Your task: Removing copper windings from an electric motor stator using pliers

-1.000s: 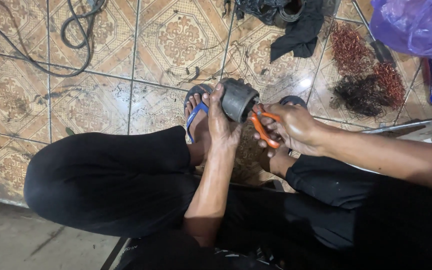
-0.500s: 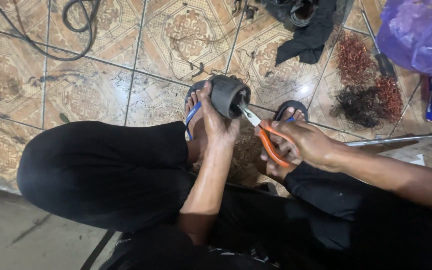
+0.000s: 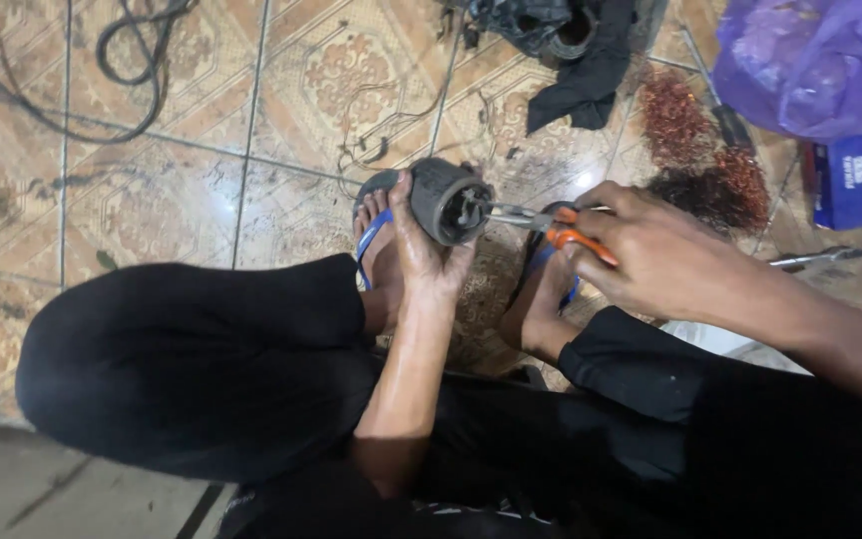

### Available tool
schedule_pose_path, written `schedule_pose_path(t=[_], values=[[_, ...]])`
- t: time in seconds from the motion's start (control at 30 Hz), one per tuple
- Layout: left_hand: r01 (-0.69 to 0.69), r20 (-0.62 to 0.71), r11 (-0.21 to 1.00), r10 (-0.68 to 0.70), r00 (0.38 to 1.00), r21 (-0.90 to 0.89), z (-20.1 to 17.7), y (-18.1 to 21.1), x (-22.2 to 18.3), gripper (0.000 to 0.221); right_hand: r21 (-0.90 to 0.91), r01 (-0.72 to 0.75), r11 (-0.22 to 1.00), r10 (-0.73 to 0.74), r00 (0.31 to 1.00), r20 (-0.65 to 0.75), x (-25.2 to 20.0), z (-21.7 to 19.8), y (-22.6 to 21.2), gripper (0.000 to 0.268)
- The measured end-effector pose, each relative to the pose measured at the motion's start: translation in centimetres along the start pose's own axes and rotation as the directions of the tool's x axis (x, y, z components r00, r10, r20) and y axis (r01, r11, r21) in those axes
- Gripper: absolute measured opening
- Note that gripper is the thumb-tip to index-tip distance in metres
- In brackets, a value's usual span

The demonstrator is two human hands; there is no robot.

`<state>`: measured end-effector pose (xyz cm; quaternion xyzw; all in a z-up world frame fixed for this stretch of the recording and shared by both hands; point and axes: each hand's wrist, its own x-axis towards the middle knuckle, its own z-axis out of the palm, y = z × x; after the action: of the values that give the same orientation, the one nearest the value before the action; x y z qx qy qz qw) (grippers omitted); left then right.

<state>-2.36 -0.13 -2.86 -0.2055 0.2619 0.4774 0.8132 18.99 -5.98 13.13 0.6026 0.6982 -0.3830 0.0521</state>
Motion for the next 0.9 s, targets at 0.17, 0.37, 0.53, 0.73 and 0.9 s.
schedule_pose_path(t=[0.17,0.37,0.53,0.73,0.9], values=[[-0.075,-0.256,0.997,0.082,0.963,0.037,3.0,-0.1,-1.3,0.045,-0.023,0.135,0.991,-0.136,0.984,-0.115,0.4,1.0,-0.2,0.038],[-0.060,-0.281,0.975,0.120,0.952,0.214,3.4,0.9,-1.3,0.040,-0.102,0.363,0.926,-0.376,0.907,-0.188,1.8,3.0,0.5,0.026],[0.006,-0.117,0.987,0.013,0.993,0.161,3.0,0.7,-1.8,0.057,0.028,0.252,0.967,-0.250,0.967,-0.052,1.3,2.0,-0.1,0.020],[-0.002,-0.141,0.975,0.034,0.989,0.220,3.0,1.0,-1.6,0.053,0.013,0.190,0.982,-0.190,0.982,0.005,1.4,1.6,-0.7,0.024],[0.042,0.036,0.972,-0.052,0.998,0.232,2.6,0.9,-1.9,0.061,0.206,0.176,0.963,-0.187,0.982,0.034,1.3,1.8,-0.7,0.020]])
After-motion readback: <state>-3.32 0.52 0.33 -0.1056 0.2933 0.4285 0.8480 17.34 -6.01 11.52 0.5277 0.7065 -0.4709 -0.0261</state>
